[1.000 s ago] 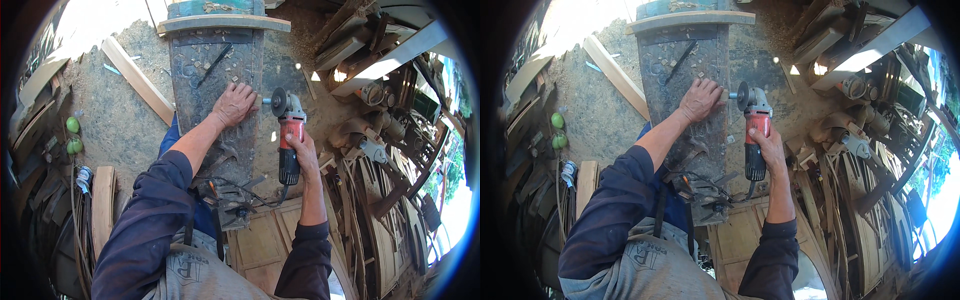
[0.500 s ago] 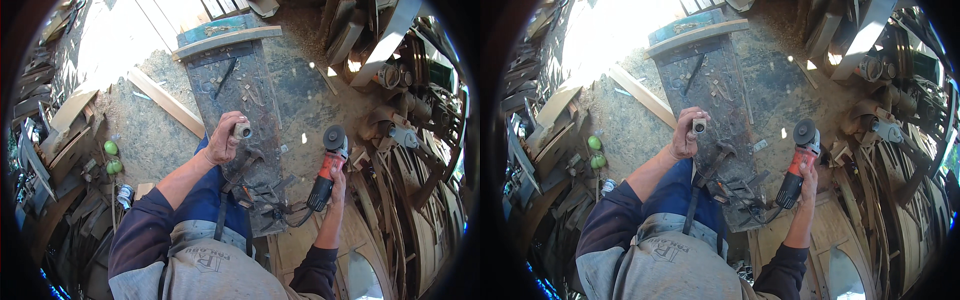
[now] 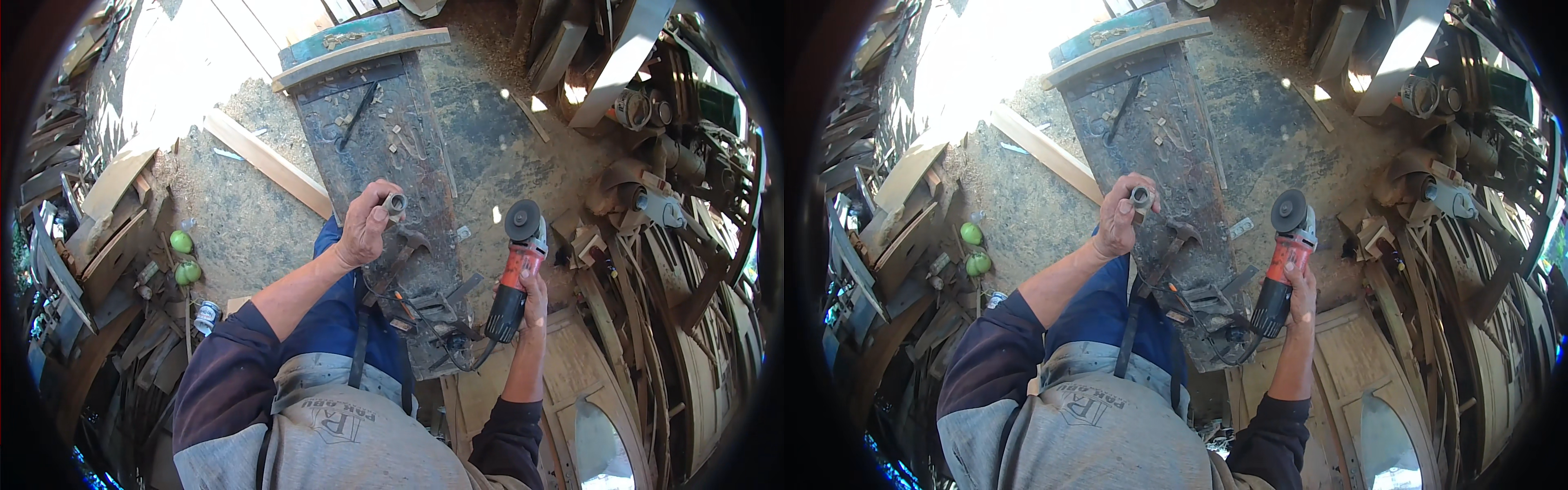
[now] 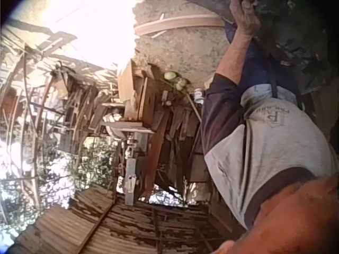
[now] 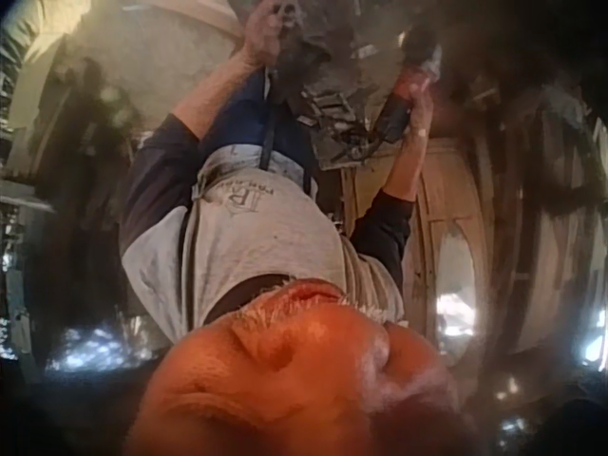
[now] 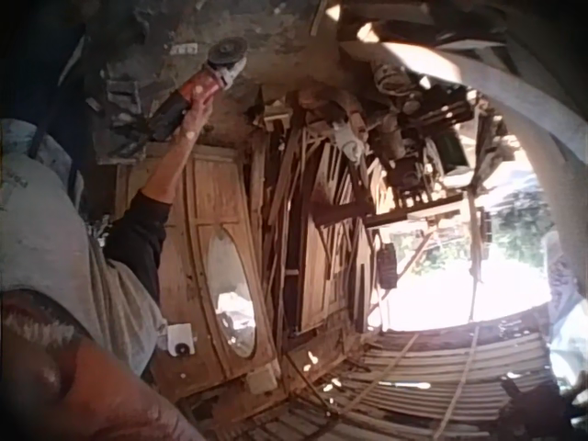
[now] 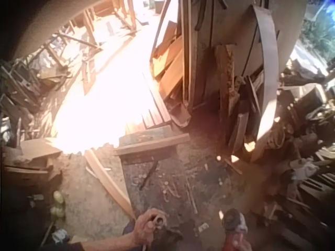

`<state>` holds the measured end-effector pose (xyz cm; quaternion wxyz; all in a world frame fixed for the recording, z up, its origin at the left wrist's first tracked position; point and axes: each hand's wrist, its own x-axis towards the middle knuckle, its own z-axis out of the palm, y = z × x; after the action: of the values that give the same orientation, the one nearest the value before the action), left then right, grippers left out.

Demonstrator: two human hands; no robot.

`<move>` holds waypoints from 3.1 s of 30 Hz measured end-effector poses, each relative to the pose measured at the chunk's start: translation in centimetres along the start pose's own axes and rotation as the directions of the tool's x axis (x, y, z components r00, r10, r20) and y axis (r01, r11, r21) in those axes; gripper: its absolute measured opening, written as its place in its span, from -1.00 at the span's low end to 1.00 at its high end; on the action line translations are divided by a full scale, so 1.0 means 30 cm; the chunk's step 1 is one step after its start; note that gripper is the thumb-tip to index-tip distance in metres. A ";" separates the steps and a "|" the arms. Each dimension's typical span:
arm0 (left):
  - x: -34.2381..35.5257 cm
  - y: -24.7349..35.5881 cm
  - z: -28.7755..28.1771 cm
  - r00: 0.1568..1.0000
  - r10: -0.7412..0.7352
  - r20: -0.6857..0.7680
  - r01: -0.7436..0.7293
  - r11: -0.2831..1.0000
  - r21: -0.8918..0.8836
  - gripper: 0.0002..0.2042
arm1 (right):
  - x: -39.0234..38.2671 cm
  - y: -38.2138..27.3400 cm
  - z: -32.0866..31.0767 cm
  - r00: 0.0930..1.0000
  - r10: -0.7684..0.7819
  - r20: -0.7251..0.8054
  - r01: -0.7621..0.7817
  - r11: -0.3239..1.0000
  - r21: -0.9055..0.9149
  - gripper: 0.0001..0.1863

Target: The person uses an angle grinder to grind and smooth a small cylindrical part, then marks the part with a pencil. Later, the person walks through a cluttered workshop containing wood scraps and a band saw.

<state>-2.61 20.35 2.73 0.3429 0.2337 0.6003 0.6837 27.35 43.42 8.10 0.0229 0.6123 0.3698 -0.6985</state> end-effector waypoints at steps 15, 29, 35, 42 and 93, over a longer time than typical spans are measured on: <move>0.037 -0.119 -0.139 0.996 0.083 -0.027 -0.020 0.516 0.857 -0.69 | 0.031 0.073 0.145 0.996 -0.032 0.085 0.013 0.976 0.215 -0.29; -0.487 0.096 -0.292 0.698 -0.404 -0.591 0.640 0.722 0.262 -0.76 | 0.299 0.323 0.753 0.767 -0.094 0.634 -0.286 0.835 0.470 -0.07; -0.613 0.129 -0.426 0.620 -0.511 -0.595 0.772 0.532 0.348 -0.70 | 0.427 0.383 0.804 0.783 -0.146 0.605 -0.230 0.835 0.500 -0.08; -0.724 0.139 -0.528 0.519 -0.460 -0.720 0.821 0.501 0.272 -0.58 | 0.448 0.376 0.702 0.672 -0.107 0.733 -0.380 0.800 0.465 -0.18; -1.388 0.550 -1.698 0.604 -0.674 -0.425 0.785 0.596 0.169 -0.76 | 0.294 0.396 1.234 0.617 -0.555 -0.558 0.038 0.729 -0.683 0.04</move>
<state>-15.67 -45.24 14.09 0.4484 -0.0945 0.7972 0.3929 -0.11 18.36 -6.27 -0.0545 0.7206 0.6532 -0.2260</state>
